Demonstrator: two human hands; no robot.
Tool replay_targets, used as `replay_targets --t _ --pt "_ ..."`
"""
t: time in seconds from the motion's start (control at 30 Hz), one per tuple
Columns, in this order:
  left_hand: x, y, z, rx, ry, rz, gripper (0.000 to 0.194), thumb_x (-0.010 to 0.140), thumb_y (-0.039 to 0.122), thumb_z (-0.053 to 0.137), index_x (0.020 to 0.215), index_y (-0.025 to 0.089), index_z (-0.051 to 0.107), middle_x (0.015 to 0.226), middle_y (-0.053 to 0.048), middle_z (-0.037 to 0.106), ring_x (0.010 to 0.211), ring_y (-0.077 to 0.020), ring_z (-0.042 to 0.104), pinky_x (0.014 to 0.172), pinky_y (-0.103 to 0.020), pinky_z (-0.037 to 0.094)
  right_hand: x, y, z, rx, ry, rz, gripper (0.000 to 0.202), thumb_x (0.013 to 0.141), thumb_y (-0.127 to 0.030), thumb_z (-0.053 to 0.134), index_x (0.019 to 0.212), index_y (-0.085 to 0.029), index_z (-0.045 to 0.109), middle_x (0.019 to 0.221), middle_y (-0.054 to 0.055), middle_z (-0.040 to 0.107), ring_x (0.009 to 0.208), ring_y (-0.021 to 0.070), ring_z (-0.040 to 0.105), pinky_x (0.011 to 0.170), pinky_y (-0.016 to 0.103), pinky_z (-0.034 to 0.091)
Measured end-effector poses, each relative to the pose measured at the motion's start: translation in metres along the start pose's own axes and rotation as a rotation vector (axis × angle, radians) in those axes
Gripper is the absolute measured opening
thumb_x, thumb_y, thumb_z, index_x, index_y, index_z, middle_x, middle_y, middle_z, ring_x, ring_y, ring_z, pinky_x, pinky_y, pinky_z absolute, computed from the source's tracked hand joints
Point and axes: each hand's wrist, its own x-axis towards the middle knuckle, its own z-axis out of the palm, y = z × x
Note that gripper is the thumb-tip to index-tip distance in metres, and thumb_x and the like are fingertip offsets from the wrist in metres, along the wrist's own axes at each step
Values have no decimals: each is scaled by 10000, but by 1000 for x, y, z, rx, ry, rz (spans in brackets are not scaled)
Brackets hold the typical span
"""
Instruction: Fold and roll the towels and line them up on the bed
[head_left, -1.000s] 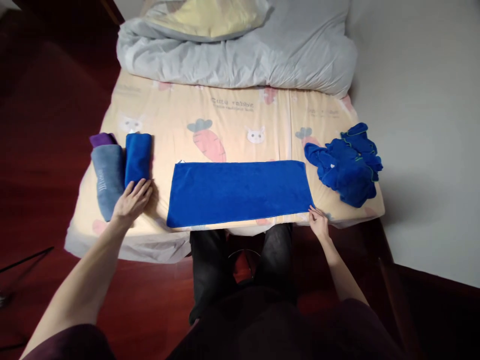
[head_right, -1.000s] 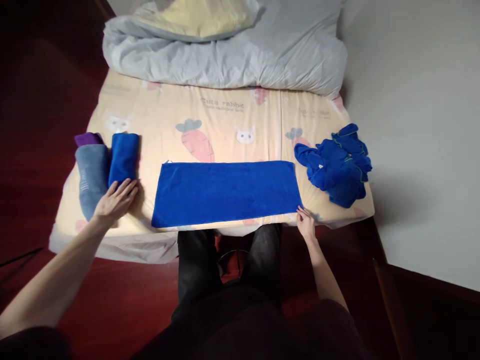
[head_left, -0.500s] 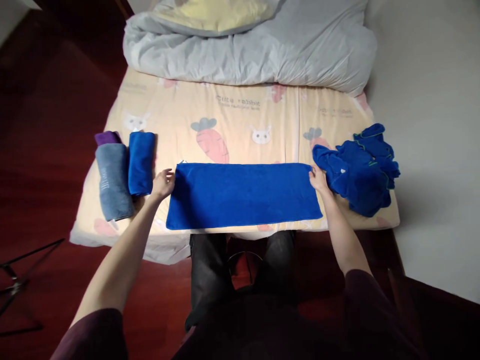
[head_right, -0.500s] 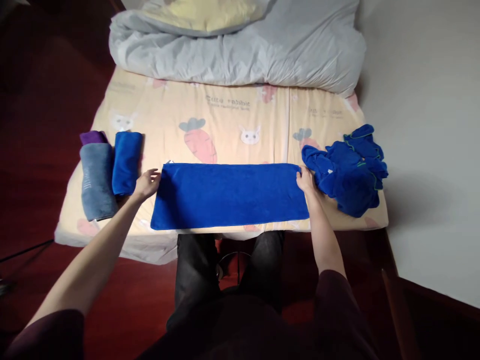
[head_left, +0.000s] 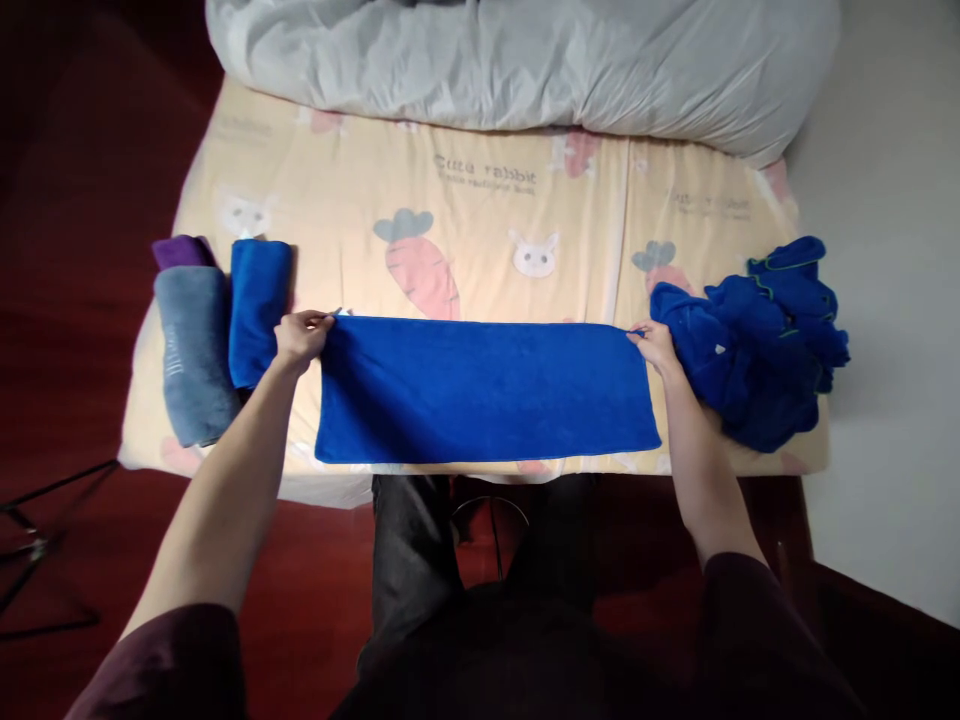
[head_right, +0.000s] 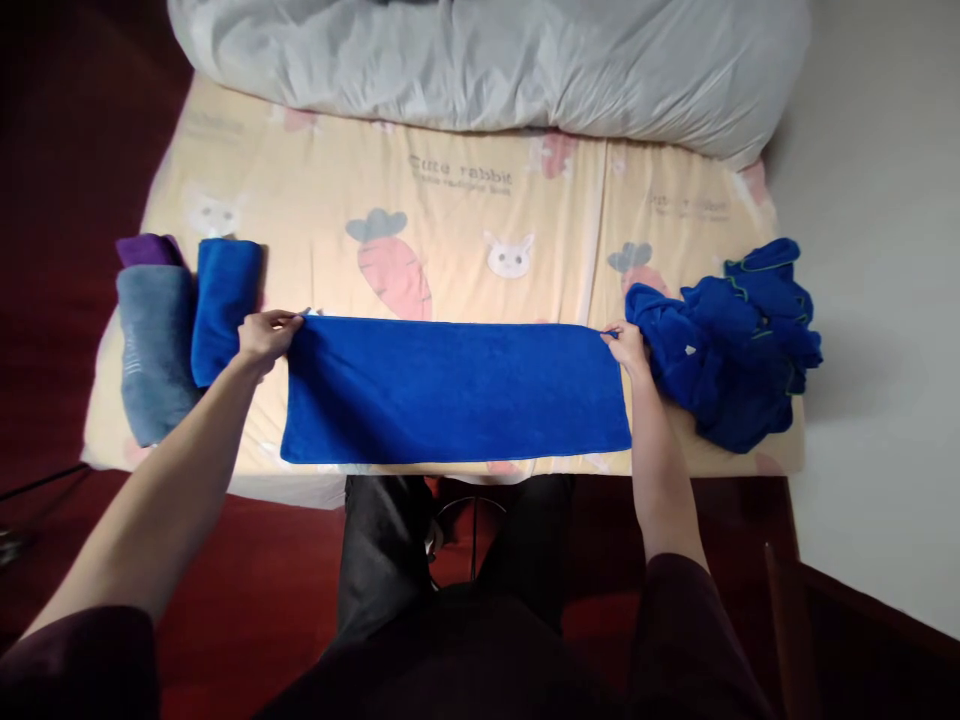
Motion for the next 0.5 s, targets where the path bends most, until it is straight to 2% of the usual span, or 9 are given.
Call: replay_targets --t 0.07,0.13,0.23,0.33,0.4,0.43,0.5 --pt "11 2 -1 -17 44 -42 293 880 228 696 1107 50 742 825 -27 716 830 -160 624 952 -321 522 6 0 1 69 9 36 239 696 -313 821 814 -150 693 750 35 676 673 178 623 680 319 542" --pt "23 7 -2 -21 99 -15 282 898 228 681 1105 46 738 880 -41 730 850 -161 626 988 -326 502 14 -3 1 78 49 70 236 689 -289 819 831 -152 689 748 25 656 683 178 618 693 321 545" --pt "27 20 1 0 125 -8 270 932 207 629 1113 32 726 970 -86 740 903 -183 642 1035 -360 476 18 -14 7 -18 120 109 191 743 -256 763 887 -155 689 828 54 658 780 211 646 804 370 564" --pt "0 36 10 65 170 37 306 948 173 570 1191 36 695 1168 -161 703 1124 -261 610 1081 -450 438 0 -37 25 -190 258 77 226 868 -248 616 1063 -160 689 1116 144 660 1065 285 637 1019 480 506" --pt "-31 44 19 119 271 175 408 964 218 555 1344 84 620 1436 -180 565 1343 -332 472 1142 -554 353 -26 -58 44 -297 345 -15 381 944 -262 495 1293 -177 620 1406 183 545 1329 342 497 1141 571 393" --pt "-47 45 24 142 278 277 460 986 262 534 1421 114 564 1547 -167 467 1421 -349 390 1173 -589 298 -41 -68 54 -329 320 -70 453 972 -282 451 1404 -189 550 1522 181 457 1429 360 397 1178 605 337" --pt "-74 44 35 176 176 464 533 1025 363 475 1514 151 472 1676 -127 292 1531 -350 234 1232 -601 193 -70 -85 73 -375 134 -178 552 1003 -341 414 1540 -212 417 1654 148 306 1541 366 228 1223 629 258"
